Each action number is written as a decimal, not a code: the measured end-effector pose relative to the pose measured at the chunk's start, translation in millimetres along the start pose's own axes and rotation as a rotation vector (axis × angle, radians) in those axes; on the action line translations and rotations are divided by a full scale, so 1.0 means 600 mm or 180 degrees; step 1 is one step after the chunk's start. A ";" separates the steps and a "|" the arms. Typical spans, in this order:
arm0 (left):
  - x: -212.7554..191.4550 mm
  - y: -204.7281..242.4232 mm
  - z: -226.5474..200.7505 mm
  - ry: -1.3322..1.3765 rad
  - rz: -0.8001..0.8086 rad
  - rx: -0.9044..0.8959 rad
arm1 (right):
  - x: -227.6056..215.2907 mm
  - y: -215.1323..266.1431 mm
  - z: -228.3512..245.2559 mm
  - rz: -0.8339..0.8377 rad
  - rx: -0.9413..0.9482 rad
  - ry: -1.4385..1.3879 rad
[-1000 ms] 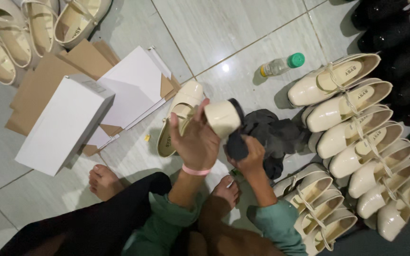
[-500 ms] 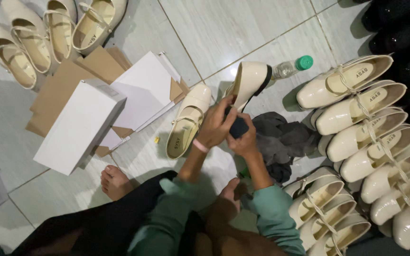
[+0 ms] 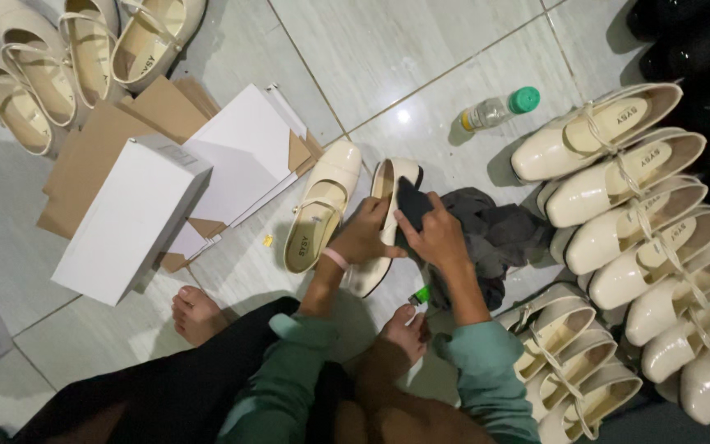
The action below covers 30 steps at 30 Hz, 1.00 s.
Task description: The person sits on the floor and cleans a pair of white shoes using a cloth and a lighter. They wipe the exterior and sole, then use the lighter flame on the interior lining before placing the shoes into a cardboard box.
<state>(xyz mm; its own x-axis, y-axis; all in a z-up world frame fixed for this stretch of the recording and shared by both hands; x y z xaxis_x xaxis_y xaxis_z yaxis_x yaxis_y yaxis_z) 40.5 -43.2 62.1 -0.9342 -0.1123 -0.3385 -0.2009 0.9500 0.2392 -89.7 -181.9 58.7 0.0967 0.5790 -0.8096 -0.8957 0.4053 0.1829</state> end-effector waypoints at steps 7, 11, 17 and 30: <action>0.002 0.031 0.009 -0.0398 -0.0189 -0.0523 | -0.011 -0.034 -0.039 0.0262 0.0055 0.0112; -0.003 0.037 0.018 -0.0278 -0.0198 -0.0476 | -0.016 -0.025 -0.011 0.0773 -0.0901 0.0324; 0.002 0.045 0.024 0.0113 -0.0193 -0.0328 | -0.042 -0.040 -0.019 0.0909 -0.0288 0.1034; 0.011 0.034 0.026 0.0329 -0.0255 -0.0144 | -0.065 -0.064 -0.036 0.0430 -0.0409 0.0995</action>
<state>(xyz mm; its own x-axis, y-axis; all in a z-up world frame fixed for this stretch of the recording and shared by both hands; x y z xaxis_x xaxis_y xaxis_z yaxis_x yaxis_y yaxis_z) 34.8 -20.2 50.5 -0.9396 -0.2188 -0.2631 -0.2868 0.9229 0.2569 -68.5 -235.3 71.4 -0.1459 0.3689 -0.9180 -0.9405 0.2362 0.2444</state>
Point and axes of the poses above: each hand's wrist, its own y-axis away from the middle knuckle, its own x-axis out of the palm, z = x × y, the point moved 1 cm from there along -y, towards the middle knuckle, and after that the axes turned 10 degrees about z, right-handed, at the moved point
